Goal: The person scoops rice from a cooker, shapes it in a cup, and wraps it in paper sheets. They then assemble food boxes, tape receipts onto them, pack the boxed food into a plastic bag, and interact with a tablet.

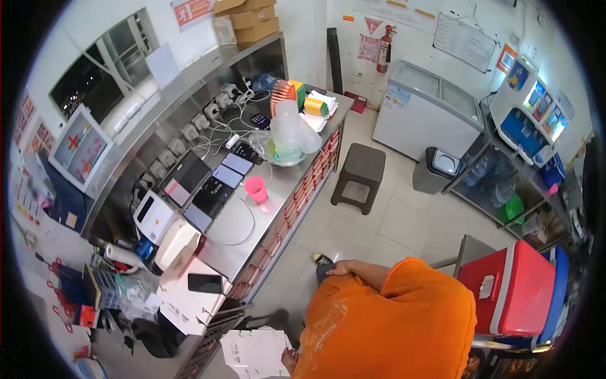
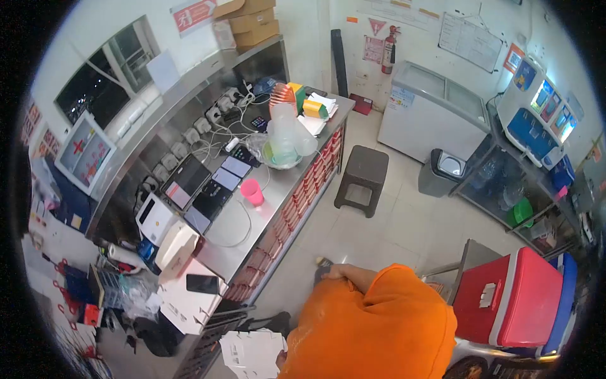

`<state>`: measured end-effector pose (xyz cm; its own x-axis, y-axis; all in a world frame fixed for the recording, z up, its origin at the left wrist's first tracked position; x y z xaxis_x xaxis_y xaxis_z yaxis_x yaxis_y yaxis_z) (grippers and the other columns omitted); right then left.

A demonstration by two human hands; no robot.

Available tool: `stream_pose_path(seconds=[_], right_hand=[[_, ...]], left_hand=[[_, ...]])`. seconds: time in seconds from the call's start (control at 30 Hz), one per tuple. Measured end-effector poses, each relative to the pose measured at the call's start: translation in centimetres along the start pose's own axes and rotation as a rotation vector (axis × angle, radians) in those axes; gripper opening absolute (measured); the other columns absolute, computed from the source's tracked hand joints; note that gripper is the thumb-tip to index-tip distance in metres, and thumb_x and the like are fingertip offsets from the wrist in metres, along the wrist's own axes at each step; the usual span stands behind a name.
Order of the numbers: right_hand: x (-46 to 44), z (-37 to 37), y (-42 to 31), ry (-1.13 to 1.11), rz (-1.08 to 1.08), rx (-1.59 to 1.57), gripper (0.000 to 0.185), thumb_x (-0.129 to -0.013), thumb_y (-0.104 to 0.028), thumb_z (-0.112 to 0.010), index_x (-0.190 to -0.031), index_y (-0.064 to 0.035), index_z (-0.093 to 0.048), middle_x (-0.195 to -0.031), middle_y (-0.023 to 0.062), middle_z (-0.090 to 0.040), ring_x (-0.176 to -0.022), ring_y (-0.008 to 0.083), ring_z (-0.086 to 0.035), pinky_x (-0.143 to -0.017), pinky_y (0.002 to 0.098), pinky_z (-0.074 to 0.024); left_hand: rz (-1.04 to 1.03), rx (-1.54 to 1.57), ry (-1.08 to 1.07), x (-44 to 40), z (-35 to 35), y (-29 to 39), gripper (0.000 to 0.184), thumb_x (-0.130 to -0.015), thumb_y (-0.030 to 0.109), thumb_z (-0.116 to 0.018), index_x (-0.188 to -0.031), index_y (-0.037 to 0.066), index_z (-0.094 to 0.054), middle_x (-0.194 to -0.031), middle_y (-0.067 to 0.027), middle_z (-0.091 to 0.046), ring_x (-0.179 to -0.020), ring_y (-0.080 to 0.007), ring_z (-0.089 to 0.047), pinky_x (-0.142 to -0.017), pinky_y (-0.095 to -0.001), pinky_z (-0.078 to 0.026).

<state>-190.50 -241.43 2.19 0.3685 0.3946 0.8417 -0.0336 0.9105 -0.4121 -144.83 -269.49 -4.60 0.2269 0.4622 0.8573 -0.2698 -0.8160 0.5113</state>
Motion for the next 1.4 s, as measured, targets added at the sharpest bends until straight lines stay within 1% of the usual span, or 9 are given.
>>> stream_pose_path(seconds=[0.5, 0.77, 0.93, 0.97, 1.03, 1.2, 1.27, 1.33, 1.4], right_hand=[[-5.5, 21.0, 13.5, 0.030, -0.213, -0.208, 0.064, -0.090, -0.050, -0.052, -0.110, 0.0091, -0.065, -0.109, 0.0269, -0.066, -0.101, 0.0379, -0.064, -0.089, 0.0442, -0.0503], [-12.2, 30.3, 13.6, 0.067, -0.079, -0.031, 0.051, -0.086, -0.041, -0.055, -0.077, 0.0079, -0.067, -0.079, 0.0262, -0.067, -0.070, 0.0377, -0.066, -0.072, 0.0471, -0.0536], [-16.1, 33.3, 7.1, -0.047, 0.269, 0.037, 0.057, -0.091, -0.041, -0.053, -0.054, 0.0015, -0.060, -0.052, 0.0169, -0.058, -0.050, 0.0296, -0.060, -0.060, 0.0440, -0.0507], [-22.2, 29.9, 9.4, -0.166, 0.712, 0.656, 0.056, -0.095, -0.040, -0.051, -0.060, 0.0021, -0.062, -0.051, 0.0141, -0.059, -0.048, 0.0263, -0.061, -0.060, 0.0417, -0.0529], [-20.2, 31.4, 5.2, -0.260, 0.137, 0.127, 0.032, -0.094, -0.028, -0.058, -0.098, 0.0036, -0.064, -0.069, 0.0177, -0.065, -0.055, 0.0270, -0.065, -0.055, 0.0408, -0.0559], [-18.0, 30.2, -1.2, -0.408, 0.180, 0.342, 0.035, -0.093, -0.028, -0.060, -0.113, 0.0007, -0.057, -0.082, 0.0159, -0.065, -0.061, 0.0253, -0.065, -0.051, 0.0386, -0.0534], [-17.9, 29.2, -1.7, -0.421, 0.373, 0.600, 0.028, -0.091, -0.026, -0.059, -0.105, -0.0019, -0.062, -0.078, 0.0159, -0.067, -0.062, 0.0282, -0.067, -0.054, 0.0406, -0.0534], [-23.3, 28.3, -0.4, -0.544, 1.419, 1.498, 0.022, -0.088, -0.023, -0.057, -0.096, -0.0053, -0.065, -0.079, 0.0167, -0.069, -0.066, 0.0310, -0.067, -0.058, 0.0424, -0.0531], [-31.6, 25.2, 4.1, -0.449, 1.391, 1.696, 0.019, -0.084, -0.022, -0.056, -0.089, -0.0082, -0.067, -0.082, 0.0166, -0.069, -0.072, 0.0338, -0.067, -0.063, 0.0447, -0.0530]], left_hand=[[0.060, -0.256, -0.028, -0.7, -34.2, 5.0, 0.022, -0.092, 0.018, -0.062, -0.104, 0.000, -0.062, -0.073, -0.0062, -0.061, -0.060, -0.0143, -0.054, -0.055, -0.0319, -0.046], [0.141, 0.224, -0.296, 3.4, -36.6, 3.8, 0.020, -0.092, 0.018, -0.063, -0.101, 0.000, -0.065, -0.074, -0.0057, -0.062, -0.061, -0.0124, -0.053, -0.056, -0.0327, -0.045], [-0.388, -0.918, 0.004, 8.3, -45.6, 4.3, 0.037, -0.092, 0.027, -0.058, -0.112, -0.003, -0.066, -0.103, -0.0152, -0.070, -0.093, -0.0265, -0.064, -0.081, -0.0396, -0.050], [-0.477, -0.865, 0.060, 10.8, -46.7, 4.9, 0.035, -0.090, 0.026, -0.056, -0.107, -0.002, -0.068, -0.104, -0.0169, -0.070, -0.096, -0.0270, -0.064, -0.086, -0.0399, -0.049], [-0.468, -0.686, 0.138, 9.3, -45.4, 1.1, 0.032, -0.086, 0.021, -0.051, -0.103, 0.003, -0.071, -0.102, -0.0176, -0.070, -0.096, -0.0262, -0.064, -0.089, -0.0397, -0.049], [-0.112, 0.101, 0.598, 13.3, -44.2, -4.1, 0.042, -0.088, 0.038, -0.053, -0.101, 0.001, -0.070, -0.100, -0.0211, -0.070, -0.091, -0.0349, -0.067, -0.084, -0.0393, -0.052], [-0.064, 0.059, 0.756, 14.4, -43.3, -9.0, 0.042, -0.087, 0.037, -0.054, -0.101, 0.000, -0.069, -0.105, -0.0224, -0.069, -0.096, -0.0359, -0.066, -0.086, -0.0391, -0.052], [0.013, -0.032, 0.804, 13.8, -42.0, -15.0, 0.042, -0.086, 0.036, -0.056, -0.104, 0.002, -0.069, -0.109, -0.0234, -0.067, -0.102, -0.0368, -0.065, -0.089, -0.0395, -0.051], [0.051, -0.199, 0.701, 14.1, -39.5, -19.9, 0.043, -0.083, 0.037, -0.058, -0.109, 0.005, -0.070, -0.114, -0.0229, -0.066, -0.109, -0.0370, -0.062, -0.093, -0.0402, -0.050]])
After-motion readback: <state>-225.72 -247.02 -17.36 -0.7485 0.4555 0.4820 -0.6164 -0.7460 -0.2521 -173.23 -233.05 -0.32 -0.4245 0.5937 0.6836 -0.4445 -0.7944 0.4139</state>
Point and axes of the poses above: each hand's wrist, its own x-axis away from the middle knuckle, its own z-axis out of the back of the hand, y = z × x, the point moved 2 cm from there along -x, towards the middle knuckle
